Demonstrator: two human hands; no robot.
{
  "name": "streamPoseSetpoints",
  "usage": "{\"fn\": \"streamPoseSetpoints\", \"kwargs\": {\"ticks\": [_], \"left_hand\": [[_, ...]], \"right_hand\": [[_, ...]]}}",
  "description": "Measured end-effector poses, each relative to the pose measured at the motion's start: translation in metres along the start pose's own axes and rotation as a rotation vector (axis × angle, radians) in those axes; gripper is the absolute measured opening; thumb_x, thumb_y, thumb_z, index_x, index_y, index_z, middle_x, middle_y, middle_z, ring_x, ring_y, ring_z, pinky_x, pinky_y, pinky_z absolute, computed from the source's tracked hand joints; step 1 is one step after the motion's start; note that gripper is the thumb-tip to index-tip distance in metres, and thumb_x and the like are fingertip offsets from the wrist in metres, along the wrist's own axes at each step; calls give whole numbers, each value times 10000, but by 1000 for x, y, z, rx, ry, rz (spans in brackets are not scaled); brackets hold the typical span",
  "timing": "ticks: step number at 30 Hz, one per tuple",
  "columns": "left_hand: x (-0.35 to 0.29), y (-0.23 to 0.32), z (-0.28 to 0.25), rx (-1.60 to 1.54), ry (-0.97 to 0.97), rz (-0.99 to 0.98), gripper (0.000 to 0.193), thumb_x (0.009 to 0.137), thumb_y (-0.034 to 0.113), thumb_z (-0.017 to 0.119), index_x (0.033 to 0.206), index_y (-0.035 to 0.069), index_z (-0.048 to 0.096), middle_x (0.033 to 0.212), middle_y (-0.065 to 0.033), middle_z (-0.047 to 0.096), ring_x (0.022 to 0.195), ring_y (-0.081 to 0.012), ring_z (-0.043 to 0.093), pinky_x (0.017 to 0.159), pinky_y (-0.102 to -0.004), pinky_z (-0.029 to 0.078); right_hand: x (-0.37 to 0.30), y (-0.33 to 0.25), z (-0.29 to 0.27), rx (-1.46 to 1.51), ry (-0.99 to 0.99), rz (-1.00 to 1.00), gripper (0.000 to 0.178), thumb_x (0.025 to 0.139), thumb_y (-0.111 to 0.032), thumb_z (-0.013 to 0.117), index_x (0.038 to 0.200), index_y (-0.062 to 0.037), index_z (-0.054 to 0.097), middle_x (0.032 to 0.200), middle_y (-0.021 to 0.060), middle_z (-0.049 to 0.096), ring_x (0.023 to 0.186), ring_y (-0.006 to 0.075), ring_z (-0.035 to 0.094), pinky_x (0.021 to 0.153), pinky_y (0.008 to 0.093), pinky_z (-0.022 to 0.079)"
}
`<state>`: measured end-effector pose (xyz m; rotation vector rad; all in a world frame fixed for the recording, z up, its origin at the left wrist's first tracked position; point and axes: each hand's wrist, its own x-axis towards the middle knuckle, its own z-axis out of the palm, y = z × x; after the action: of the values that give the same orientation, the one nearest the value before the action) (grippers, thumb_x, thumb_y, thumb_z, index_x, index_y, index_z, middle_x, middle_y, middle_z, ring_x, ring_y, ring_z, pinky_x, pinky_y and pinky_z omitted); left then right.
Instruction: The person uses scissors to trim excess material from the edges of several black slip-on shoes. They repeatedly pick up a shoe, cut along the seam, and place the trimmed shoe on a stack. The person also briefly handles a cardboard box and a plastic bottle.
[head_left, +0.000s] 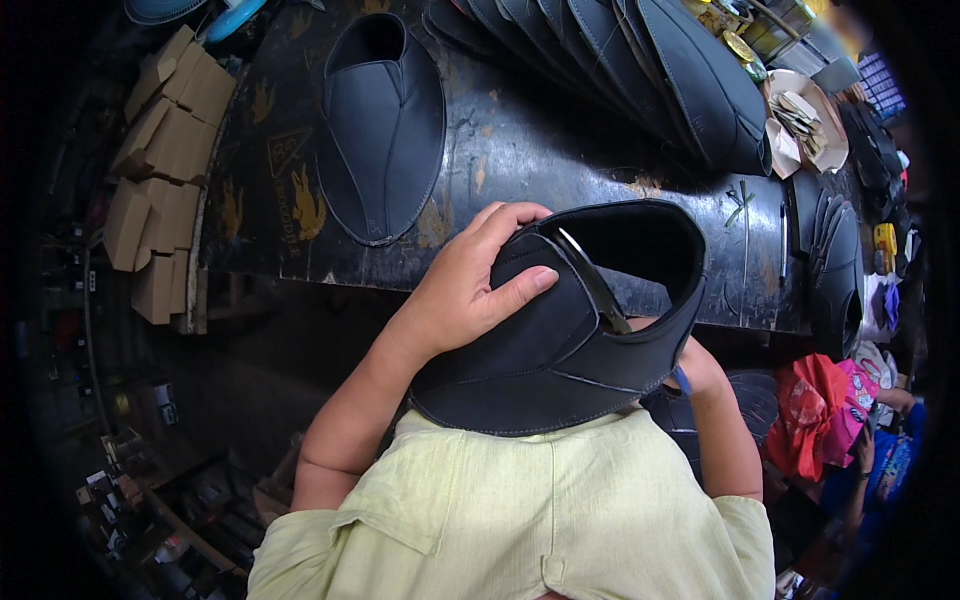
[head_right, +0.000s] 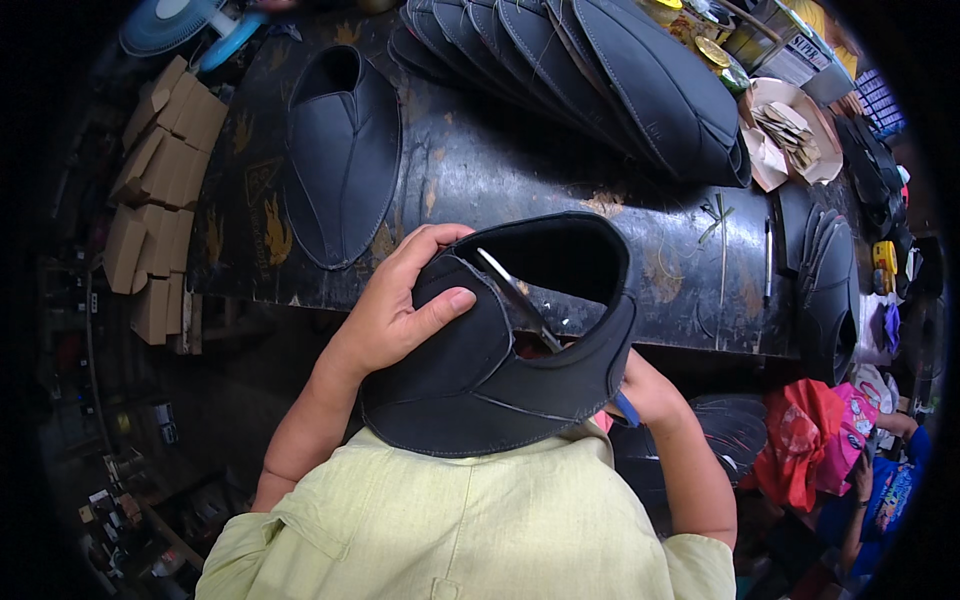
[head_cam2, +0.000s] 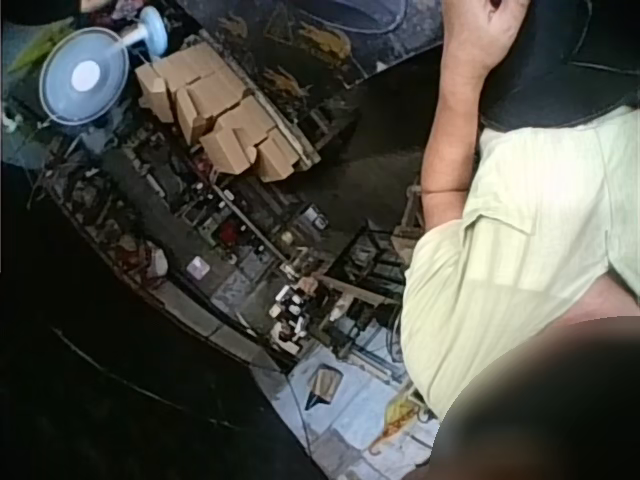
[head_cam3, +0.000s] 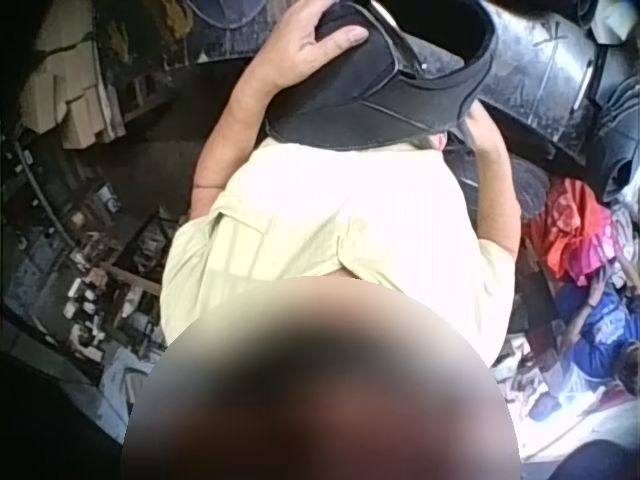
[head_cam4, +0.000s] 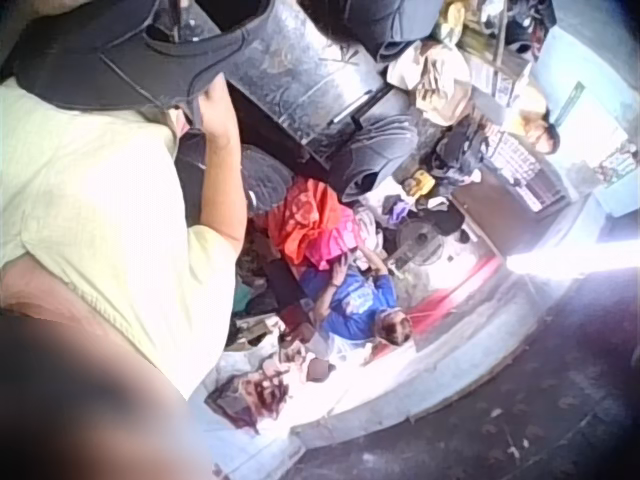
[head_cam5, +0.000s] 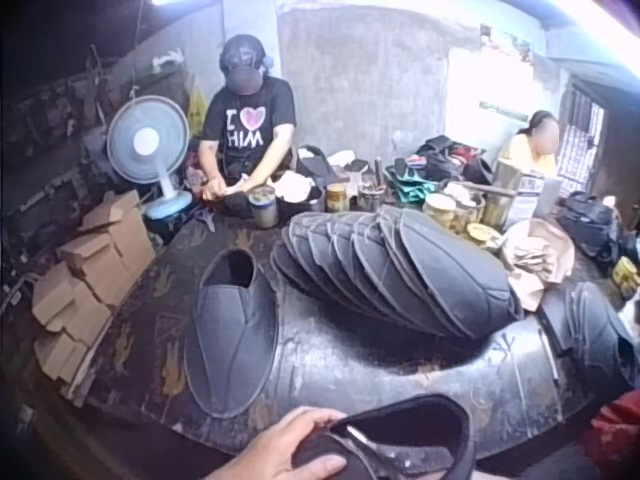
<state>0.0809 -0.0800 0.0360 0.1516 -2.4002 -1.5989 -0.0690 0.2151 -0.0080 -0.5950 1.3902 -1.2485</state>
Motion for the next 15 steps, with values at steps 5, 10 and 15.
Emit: {"fn": "streamPoseSetpoints", "kwargs": {"ticks": [5,10,15], "left_hand": [[0,1,0,-3,9,4,524,959,313,723,1364,25,556,1240,-174,616,1166,-321,626,1024,-393,475],[-2,1,1,-28,17,-46,485,981,322,681,1336,13,562,1219,-178,619,1145,-316,629,1019,-389,473],[-2,-1,2,-91,48,-97,430,993,306,654,1293,9,574,1176,-172,623,1111,-298,630,1000,-382,474]], "right_hand": [[0,2,-6,-1,-58,16,544,838,-155,792,1309,58,622,1266,133,676,1149,198,593,1052,358,470],[5,-17,-8,-219,-15,-5,523,845,-173,786,1279,69,620,1243,130,684,1137,187,594,1025,351,487],[6,-30,-3,-224,34,22,473,825,-119,804,1229,61,639,1162,96,700,1048,171,625,939,331,520]]}}
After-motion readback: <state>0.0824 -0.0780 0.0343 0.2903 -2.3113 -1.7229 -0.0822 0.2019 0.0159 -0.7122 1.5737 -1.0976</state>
